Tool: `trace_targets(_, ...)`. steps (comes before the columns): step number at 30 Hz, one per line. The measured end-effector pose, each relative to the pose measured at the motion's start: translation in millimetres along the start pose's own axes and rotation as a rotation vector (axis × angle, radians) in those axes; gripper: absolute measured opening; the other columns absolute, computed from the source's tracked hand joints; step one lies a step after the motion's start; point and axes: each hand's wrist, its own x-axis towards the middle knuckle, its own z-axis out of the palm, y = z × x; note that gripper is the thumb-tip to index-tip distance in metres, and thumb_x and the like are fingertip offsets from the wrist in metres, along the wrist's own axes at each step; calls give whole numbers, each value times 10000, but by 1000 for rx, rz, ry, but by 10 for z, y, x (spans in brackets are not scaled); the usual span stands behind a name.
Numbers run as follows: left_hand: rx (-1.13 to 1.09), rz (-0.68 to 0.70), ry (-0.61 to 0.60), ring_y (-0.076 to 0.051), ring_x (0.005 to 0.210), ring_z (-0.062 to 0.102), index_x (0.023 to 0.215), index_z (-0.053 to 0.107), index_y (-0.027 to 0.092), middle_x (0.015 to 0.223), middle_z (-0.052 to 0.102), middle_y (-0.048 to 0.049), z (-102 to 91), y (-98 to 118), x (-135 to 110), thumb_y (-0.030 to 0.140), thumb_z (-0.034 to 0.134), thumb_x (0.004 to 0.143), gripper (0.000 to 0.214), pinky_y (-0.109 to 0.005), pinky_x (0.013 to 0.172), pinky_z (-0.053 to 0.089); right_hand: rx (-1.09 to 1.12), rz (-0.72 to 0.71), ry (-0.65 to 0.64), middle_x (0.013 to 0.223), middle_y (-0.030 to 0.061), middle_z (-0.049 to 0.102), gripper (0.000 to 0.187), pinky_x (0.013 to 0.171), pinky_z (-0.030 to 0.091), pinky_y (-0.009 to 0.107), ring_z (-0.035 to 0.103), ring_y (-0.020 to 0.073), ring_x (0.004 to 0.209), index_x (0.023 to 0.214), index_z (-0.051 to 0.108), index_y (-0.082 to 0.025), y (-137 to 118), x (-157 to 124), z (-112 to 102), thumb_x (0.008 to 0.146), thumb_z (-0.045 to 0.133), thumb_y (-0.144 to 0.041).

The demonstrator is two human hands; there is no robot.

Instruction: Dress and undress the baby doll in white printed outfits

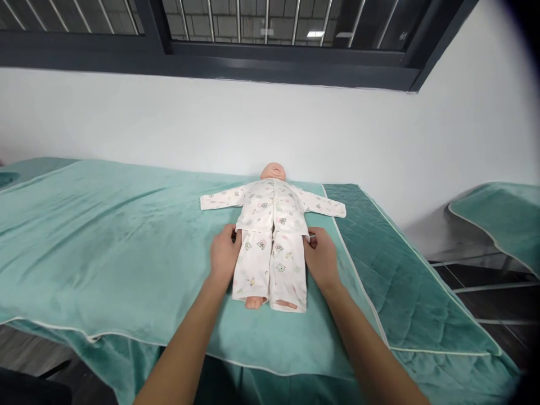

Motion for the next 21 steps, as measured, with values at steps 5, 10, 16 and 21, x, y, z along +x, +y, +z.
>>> trace_targets(5, 54, -46, 66, -185, 740, 604, 1002, 592, 237, 834, 684, -7, -39, -1, -141, 369, 462, 937, 196, -275, 612, 350, -115, -18, -107, 966, 31, 580, 109, 699, 446, 322, 562, 173, 771, 891, 591, -226, 8, -126, -48, 882, 483, -221)
trace_targets(10, 218, -33, 77, -230, 826, 585, 886, 581, 221, 863, 657, -44, -33, -27, -167, 365, 478, 921, 181, -309, 641, 368, -87, -30, -109, 1058, 54, 597, 126, 783, 486, 355, 601, 204, 921, 974, 584, -226, -22, -258, -131, 904, 480, -224)
trace_targets(16, -48, 38, 7, -197, 880, 592, 894, 583, 220, 918, 644, -26, -188, -103, -518, 300, 486, 926, 129, -332, 795, 451, 60, -122, -133, 1195, 74, 581, 225, 977, 483, 417, 561, 228, 1134, 1155, 553, -254, -216, -772, -346, 931, 540, -261)
trace_targets(21, -260, 110, -127, -179, 1081, 587, 1062, 541, 246, 1146, 606, -38, -365, -244, -1091, 234, 494, 924, 146, -336, 941, 472, 8, -282, -270, 1302, 93, 507, 335, 998, 502, 404, 522, 236, 1225, 1260, 541, -287, -299, -1237, -473, 931, 579, -236)
